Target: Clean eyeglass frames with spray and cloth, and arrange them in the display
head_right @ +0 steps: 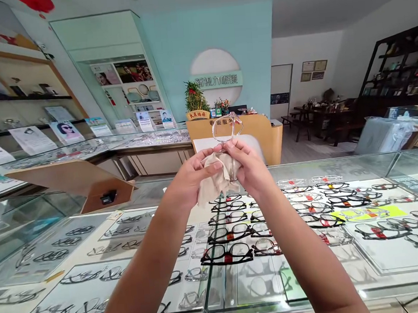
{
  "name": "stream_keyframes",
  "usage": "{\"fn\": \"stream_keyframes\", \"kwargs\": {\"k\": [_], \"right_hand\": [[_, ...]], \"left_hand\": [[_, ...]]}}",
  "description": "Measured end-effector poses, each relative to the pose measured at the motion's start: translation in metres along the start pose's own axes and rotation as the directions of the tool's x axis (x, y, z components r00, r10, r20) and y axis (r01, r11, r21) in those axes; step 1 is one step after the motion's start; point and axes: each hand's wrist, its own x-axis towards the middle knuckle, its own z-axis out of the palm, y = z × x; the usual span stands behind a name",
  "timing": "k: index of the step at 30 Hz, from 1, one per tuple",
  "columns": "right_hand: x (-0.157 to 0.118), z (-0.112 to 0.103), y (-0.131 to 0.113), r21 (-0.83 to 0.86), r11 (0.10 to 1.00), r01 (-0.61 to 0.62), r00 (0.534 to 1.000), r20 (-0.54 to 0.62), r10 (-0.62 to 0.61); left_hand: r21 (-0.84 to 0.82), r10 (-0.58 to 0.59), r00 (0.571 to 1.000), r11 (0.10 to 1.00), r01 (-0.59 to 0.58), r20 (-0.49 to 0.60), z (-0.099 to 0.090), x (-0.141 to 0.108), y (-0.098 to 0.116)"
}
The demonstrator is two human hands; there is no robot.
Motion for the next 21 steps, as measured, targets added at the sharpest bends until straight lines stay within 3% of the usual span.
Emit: {"fn": "stream_keyframes", "kwargs": {"k": [5, 11, 17, 21], "right_hand": [[-0.003, 0.0, -0.001, 0.049, 0.999, 0.021, 0.999, -0.028, -0.02], [0.0, 0.0, 0.004, 0.037, 0.995, 0.095, 0.994, -0.049, -0.093], [0.0, 0.002, 0.009, 0.106, 0.991, 0.079, 0.996, -0.057, -0.073], [0.001, 0.006, 0.015, 0.132, 0.989, 0.07, 0.996, -0.058, -0.062]], "left_hand": [[-0.044, -0.01, 0.996, 0.999, 0.014, 0.088, 0.011, -0.006, -0.003], [0.073, -0.003, 0.992, 0.997, -0.006, 0.13, 0.014, -0.006, -0.009], [0.167, 0.126, 0.982, 0.975, -0.149, 0.142, 0.018, -0.007, -0.015], [0.15, 0.278, 0.957, 0.946, -0.287, 0.076, 0.023, -0.003, -0.024]]}}
